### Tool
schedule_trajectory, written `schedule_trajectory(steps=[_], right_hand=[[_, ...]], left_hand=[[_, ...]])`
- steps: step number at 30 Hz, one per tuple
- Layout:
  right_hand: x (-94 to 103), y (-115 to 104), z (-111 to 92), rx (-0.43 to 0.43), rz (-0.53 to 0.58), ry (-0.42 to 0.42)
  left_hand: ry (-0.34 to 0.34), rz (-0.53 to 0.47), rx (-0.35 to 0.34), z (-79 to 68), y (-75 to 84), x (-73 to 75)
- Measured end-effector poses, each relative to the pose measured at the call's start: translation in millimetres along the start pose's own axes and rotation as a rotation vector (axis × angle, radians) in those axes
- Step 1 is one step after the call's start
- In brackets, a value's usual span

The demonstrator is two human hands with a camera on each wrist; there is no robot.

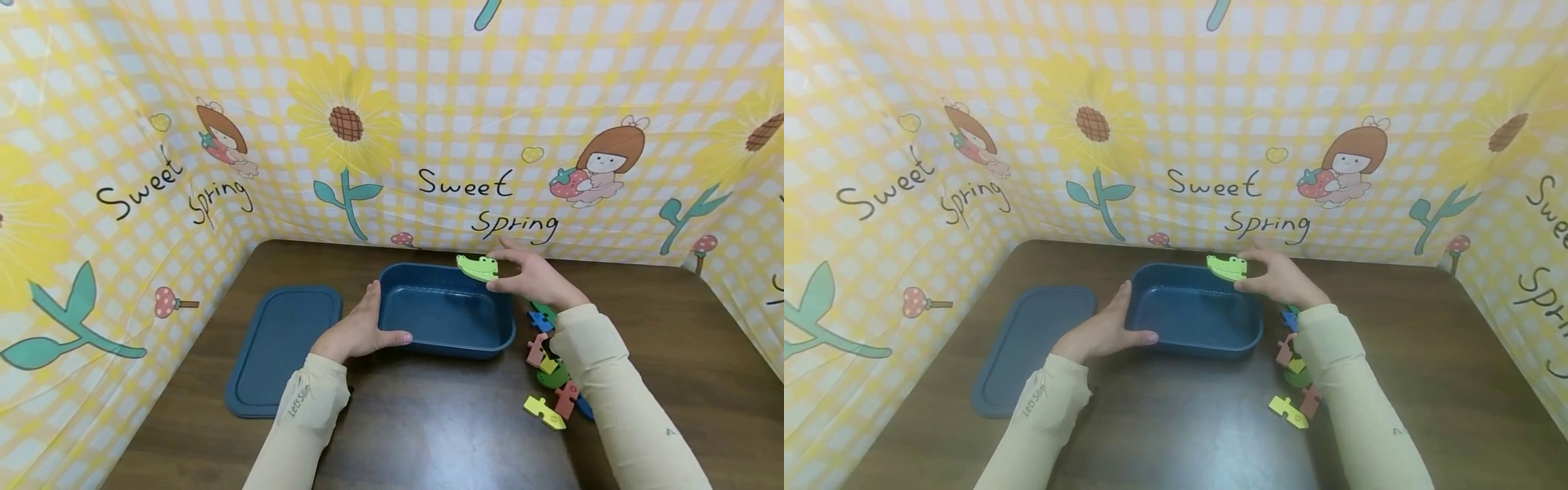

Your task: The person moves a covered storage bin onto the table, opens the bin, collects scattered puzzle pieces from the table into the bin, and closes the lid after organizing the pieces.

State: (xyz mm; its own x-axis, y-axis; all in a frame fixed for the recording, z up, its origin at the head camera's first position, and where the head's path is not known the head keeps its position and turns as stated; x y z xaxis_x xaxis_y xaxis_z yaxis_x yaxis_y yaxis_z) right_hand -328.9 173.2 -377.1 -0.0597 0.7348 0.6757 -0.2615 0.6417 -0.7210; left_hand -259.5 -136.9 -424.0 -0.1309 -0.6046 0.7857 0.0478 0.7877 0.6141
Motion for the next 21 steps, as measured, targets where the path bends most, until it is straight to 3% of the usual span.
schedule_trajectory(steps=[4,21], right_hand=[[-9.0,-12.0,4.1,0.041,-0.050,-0.026],[-39.0,-61.3,16.5,0.120,-0.035,-0.064]], left_hand=[[0.005,0.005,-0.005,-0.2,-0.8,-0.2],[0.007,-0.002,0.009,-1.5,0.3,2.0]])
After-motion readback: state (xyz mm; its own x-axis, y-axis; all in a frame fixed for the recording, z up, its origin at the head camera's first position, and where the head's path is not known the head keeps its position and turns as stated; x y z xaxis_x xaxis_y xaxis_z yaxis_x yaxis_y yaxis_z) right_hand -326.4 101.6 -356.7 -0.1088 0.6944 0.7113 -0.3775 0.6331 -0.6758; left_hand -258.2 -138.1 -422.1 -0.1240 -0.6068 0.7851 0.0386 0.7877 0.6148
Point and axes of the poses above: each hand's wrist, its own z-axis towards the middle knuckle, its own x-axis out of the back of the hand, y = z × x, the point moved 5 cm from there along z, towards the middle knuckle, and after that the axes turned 15 degrees about y, right-handed, at the moved point
